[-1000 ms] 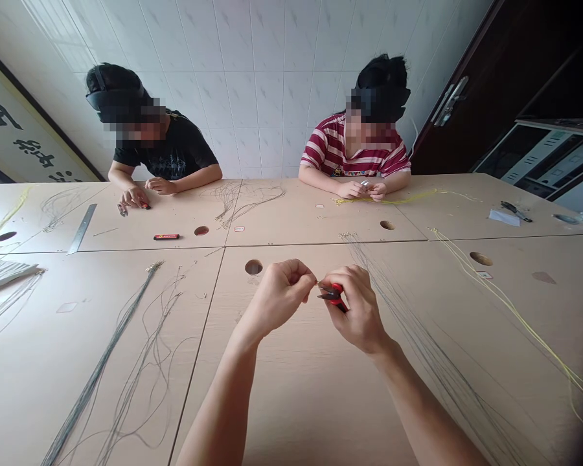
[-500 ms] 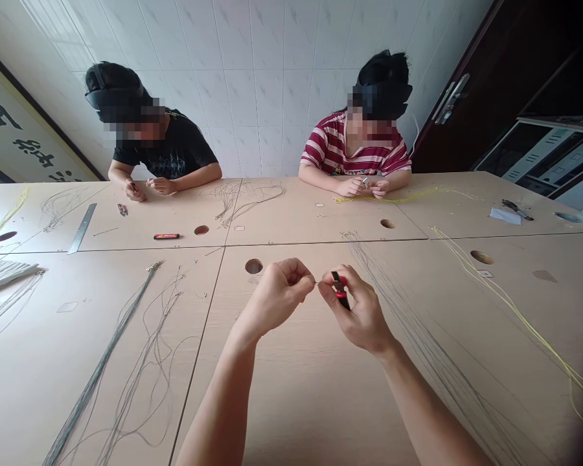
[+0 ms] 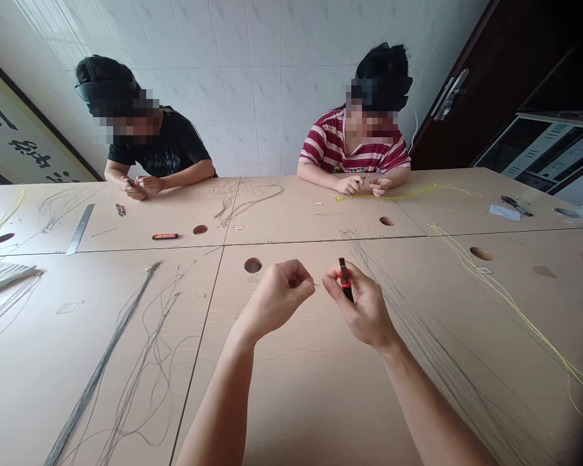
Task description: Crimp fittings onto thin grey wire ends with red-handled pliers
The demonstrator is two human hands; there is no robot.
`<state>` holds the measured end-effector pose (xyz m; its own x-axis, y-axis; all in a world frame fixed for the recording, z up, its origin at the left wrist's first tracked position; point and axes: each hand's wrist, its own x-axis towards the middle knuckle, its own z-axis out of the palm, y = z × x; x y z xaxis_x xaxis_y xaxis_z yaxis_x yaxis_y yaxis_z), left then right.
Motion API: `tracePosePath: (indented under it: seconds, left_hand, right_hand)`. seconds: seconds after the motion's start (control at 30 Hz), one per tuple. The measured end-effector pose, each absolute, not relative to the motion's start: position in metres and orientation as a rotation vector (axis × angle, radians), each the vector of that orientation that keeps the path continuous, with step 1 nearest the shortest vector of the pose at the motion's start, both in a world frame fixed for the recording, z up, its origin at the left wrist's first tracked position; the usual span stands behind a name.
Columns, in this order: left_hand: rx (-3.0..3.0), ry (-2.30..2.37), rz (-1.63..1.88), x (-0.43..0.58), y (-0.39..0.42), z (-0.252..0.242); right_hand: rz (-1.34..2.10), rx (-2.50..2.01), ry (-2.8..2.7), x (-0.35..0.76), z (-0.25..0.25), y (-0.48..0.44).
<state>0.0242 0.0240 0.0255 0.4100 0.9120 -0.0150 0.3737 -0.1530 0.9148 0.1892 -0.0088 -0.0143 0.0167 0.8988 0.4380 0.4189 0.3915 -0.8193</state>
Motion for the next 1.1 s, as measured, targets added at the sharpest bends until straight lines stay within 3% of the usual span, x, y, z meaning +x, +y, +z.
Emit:
tracePosePath:
  seconds: [0.5, 1.1]
  left_hand:
    - [1.772, 1.265, 0.635, 0.013, 0.029, 0.026]
    - [1.838, 1.202, 0.611, 0.014, 0.026, 0.027]
  right_hand:
    - [-0.229, -1.306, -2.229, 0.225, -0.019, -0.005]
    - [-0.4, -1.267, -2.288, 0.225, -0.015, 0.0]
